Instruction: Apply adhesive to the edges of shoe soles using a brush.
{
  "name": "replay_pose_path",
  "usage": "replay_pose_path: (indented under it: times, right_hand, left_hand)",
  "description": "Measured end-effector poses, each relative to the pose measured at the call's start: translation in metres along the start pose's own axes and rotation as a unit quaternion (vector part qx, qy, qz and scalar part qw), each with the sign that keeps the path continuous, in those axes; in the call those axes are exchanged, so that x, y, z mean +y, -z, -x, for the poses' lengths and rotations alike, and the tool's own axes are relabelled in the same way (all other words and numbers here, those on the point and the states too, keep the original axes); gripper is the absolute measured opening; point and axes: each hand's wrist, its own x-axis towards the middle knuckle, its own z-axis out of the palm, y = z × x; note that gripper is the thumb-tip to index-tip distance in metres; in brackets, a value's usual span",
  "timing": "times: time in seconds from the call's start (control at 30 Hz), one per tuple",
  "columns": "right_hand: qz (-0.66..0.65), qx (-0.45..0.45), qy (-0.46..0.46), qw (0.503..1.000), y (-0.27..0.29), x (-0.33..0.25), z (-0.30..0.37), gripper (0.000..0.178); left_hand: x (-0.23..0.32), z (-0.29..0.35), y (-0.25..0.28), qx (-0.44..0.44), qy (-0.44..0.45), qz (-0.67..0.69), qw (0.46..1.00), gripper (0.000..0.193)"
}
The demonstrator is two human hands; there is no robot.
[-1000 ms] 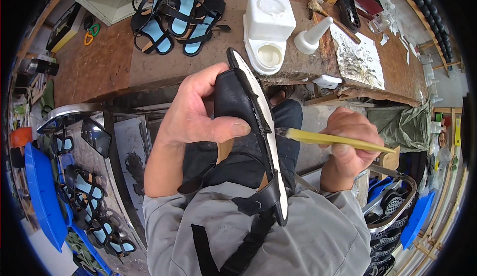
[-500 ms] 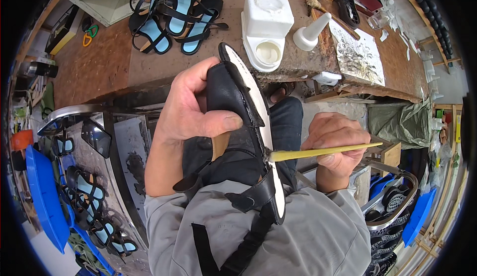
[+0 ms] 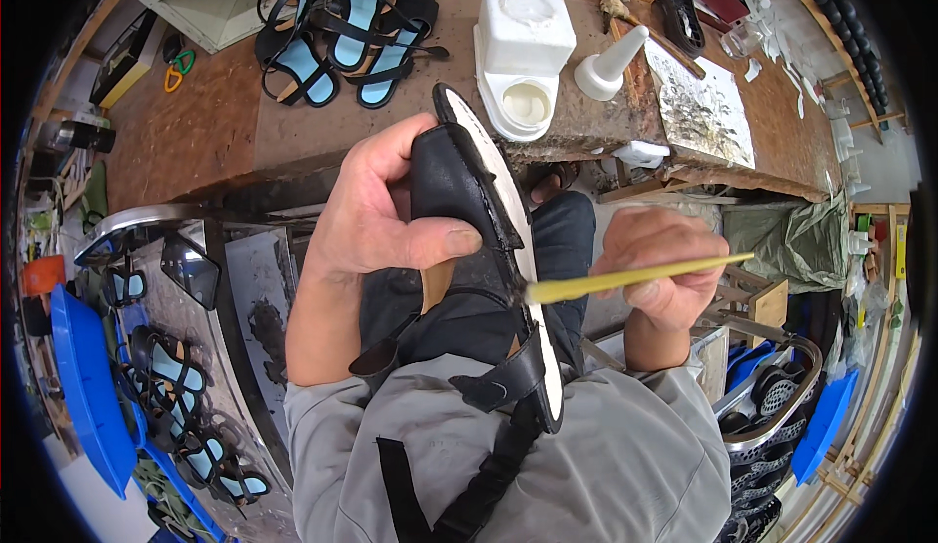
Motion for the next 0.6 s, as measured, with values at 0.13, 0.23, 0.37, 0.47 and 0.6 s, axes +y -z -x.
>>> replay_pose_path:
  times: [0.13, 0.23, 0.37, 0.47, 0.6]
  right_hand:
    - [-0.048, -0.006, -0.015, 0.999, -0.004, -0.004, 0.007, 0.017]
    - [-0.09, 0.015, -0.027, 0.995, -0.004, -0.001, 0.018, 0.016]
    - [-0.117, -0.008, -0.055, 0.992, -0.001, 0.015, 0.012, 0.022]
    - [-0.159, 0.057, -0.19, 0.967, -0.01, 0.014, -0.017, 0.017]
    - [-0.066, 0.065, -0.066, 0.993, -0.023, 0.017, -0.039, 0.019]
  left_hand:
    - [0.0, 0.002, 0.002, 0.009, 0.002, 0.019, 1.0, 0.05]
    - [-0.005, 0.001, 0.003, -0.002, -0.027, 0.046, 0.999, 0.054]
    - [-0.017, 0.004, 0.002, -0.006, -0.092, 0.097, 0.991, 0.068]
    - [-0.018, 0.007, -0.001, -0.004, -0.162, 0.109, 0.981, 0.075]
    - [-0.007, 0.007, 0.011, -0.019, -0.175, 0.093, 0.98, 0.073]
